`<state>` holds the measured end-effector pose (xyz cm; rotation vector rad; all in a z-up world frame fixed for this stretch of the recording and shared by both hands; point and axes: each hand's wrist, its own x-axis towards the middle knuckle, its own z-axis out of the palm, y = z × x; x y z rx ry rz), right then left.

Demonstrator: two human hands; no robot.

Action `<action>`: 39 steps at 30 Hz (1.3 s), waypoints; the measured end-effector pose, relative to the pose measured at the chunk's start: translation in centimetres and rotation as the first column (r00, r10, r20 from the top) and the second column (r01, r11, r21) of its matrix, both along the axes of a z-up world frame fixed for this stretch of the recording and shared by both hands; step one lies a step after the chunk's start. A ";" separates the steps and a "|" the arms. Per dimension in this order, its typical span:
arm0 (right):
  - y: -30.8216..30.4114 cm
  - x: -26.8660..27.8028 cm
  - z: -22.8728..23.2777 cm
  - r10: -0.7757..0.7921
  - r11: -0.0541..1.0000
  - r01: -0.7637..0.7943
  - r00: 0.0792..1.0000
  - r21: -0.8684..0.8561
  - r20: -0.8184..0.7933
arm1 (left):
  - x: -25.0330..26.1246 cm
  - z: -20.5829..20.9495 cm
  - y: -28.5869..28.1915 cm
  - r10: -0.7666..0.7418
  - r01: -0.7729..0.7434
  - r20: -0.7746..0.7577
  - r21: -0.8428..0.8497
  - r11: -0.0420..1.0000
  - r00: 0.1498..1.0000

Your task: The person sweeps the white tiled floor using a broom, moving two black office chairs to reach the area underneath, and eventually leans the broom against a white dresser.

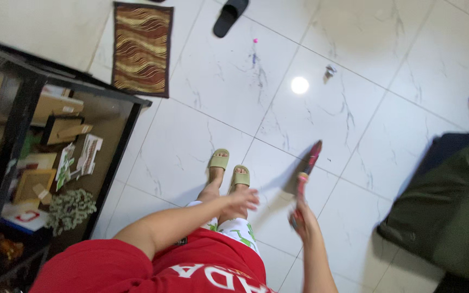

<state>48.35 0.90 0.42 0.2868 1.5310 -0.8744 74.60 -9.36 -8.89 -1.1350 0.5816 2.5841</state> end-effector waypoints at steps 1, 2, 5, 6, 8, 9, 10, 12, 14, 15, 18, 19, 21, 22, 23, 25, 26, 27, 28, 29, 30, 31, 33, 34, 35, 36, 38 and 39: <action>-2.4 0.6 -2.8 -0.146 0.985 0.157 0.980 -0.075 0.137 | 0.4 -0.1 -1.2 -0.010 0.011 0.031 -0.034 0.999 0.999; -4.5 1.9 -5.1 -0.108 0.967 0.146 0.977 -0.209 0.185 | 0.6 -0.2 -2.4 -0.018 0.022 0.062 -0.068 0.997 0.998; -11.5 7.7 -8.2 -0.303 0.931 0.358 0.864 -0.068 0.401 | -0.2 0.4 -5.1 0.029 -0.026 0.020 -0.158 0.987 0.999; -13.4 9.4 -7.8 -0.361 0.920 0.392 0.842 0.005 0.402 | -0.7 0.9 -5.9 0.058 -0.061 -0.019 -0.185 0.981 0.998; -13.3 8.6 -7.1 -0.332 0.914 0.393 0.865 -0.098 0.375 | -1.2 2.5 -7.5 0.119 -0.128 -0.068 -0.159 0.979 0.991; -13.0 8.6 -6.4 -0.321 0.908 0.393 0.876 -0.146 0.361 | -1.3 3.6 -8.0 0.147 -0.159 -0.089 -0.143 0.977 0.985; -11.9 7.3 -5.4 -0.360 0.840 0.514 0.769 -0.174 0.528 | -1.3 4.9 -8.4 0.060 -0.070 -0.055 -0.200 0.977 0.997; -8.0 4.4 -1.5 -0.349 0.735 0.648 0.615 -0.200 0.707 | -0.6 7.3 -9.2 -0.111 0.114 0.027 -0.304 0.946 0.993; -3.2 3.3 3.3 -0.344 0.727 0.646 0.635 -0.232 0.691 | 0.3 9.1 -9.5 -0.120 0.124 0.031 -0.263 0.957 0.992; -1.4 3.6 5.5 -0.357 0.742 0.625 0.674 -0.242 0.647 | 0.8 9.8 -9.7 -0.124 0.129 0.034 -0.241 0.962 0.992; 3.6 5.1 10.1 -0.397 0.917 0.398 0.904 0.025 0.158 | 2.3 10.6 -10.3 -0.177 0.196 0.099 -0.238 0.951 0.979; 5.5 5.1 11.1 -0.351 0.936 0.345 0.932 0.070 0.093 | 2.7 10.6 -10.3 -0.163 0.180 0.095 -0.210 0.961 0.982; 8.1 4.6 10.7 -0.266 0.953 0.265 0.964 0.149 -0.009 | 3.3 10.4 -10.3 -0.130 0.144 0.095 -0.157 0.977 0.987; 9.0 4.1 9.5 -0.255 0.952 0.258 0.966 0.165 -0.039 | 3.6 10.2 -10.4 -0.131 0.144 0.092 -0.156 0.977 0.987; 9.6 3.2 7.8 -0.287 0.942 0.290 0.957 0.168 -0.043 | 3.9 10.0 -10.4 -0.128 0.141 0.089 -0.155 0.978 0.988; 10.4 1.4 4.2 -0.389 0.908 0.385 0.921 0.166 -0.013 | 4.4 9.5 -10.5 -0.127 0.142 0.105 -0.153 0.978 0.986; 10.3 0.8 2.2 -0.458 0.879 0.448 0.889 0.162 0.029 | 4.5 9.2 -10.7 -0.127 0.146 0.124 -0.152 0.977 0.984; 9.4 0.7 0.1 -0.515 0.852 0.501 0.854 0.151 0.075 | 4.4 8.7 -11.0 -0.124 0.145 0.141 -0.157 0.977 0.982; 8.1 1.2 -2.1 -0.541 0.841 0.529 0.832 0.117 0.122 | 4.2 8.2 -11.3 -0.123 0.145 0.140 -0.159 0.977 0.982; 6.6 2.5 -4.0 -0.503 0.863 0.504 0.848 0.036 0.167 | 4.4 7.7 -11.5 -0.123 0.145 0.145 -0.159 0.977 0.982; 4.3 4.3 -6.0 -0.490 0.844 0.531 0.823 -0.079 0.289 | 4.2 7.3 -11.5 -0.122 0.146 0.149 -0.158 0.977 0.981; 1.9 6.7 -7.7 -0.536 0.843 0.532 0.822 0.076 0.190 | 3.9 6.8 -11.4 -0.122 0.146 0.148 -0.163 0.976 0.981; -1.8 11.4 -8.7 -0.591 0.799 0.598 0.767 0.055 0.249 | 3.3 6.2 -11.2 -0.125 0.150 0.144 -0.175 0.973 0.982; -3.2 13.5 -8.5 -0.579 0.778 0.629 0.720 -0.006 0.384 | 3.0 6.1 -10.9 -0.150 0.178 0.164 -0.173 0.969 0.975; -4.0 14.3 -8.4 -0.541 0.749 0.659 0.667 -0.067 0.512 | 2.3 6.0 -10.6 -0.169 0.202 0.182 -0.176 0.964 0.969; -3.8 14.0 -8.2 -0.540 0.700 0.712 0.577 -0.053 0.613 | 1.6 6.0 -10.3 -0.189 0.225 0.200 -0.178 0.958 0.962; -3.9 12.2 -7.2 -0.489 0.601 0.799 0.379 -0.010 0.786 | -0.2 6.3 -9.5 -0.203 0.231 0.159 -0.187 0.955 0.966; -3.2 10.8 -5.6 -0.527 0.601 0.796 0.462 -0.071 0.714 | -0.8 6.5 -9.3 -0.213 0.237 0.139 -0.192 0.952 0.967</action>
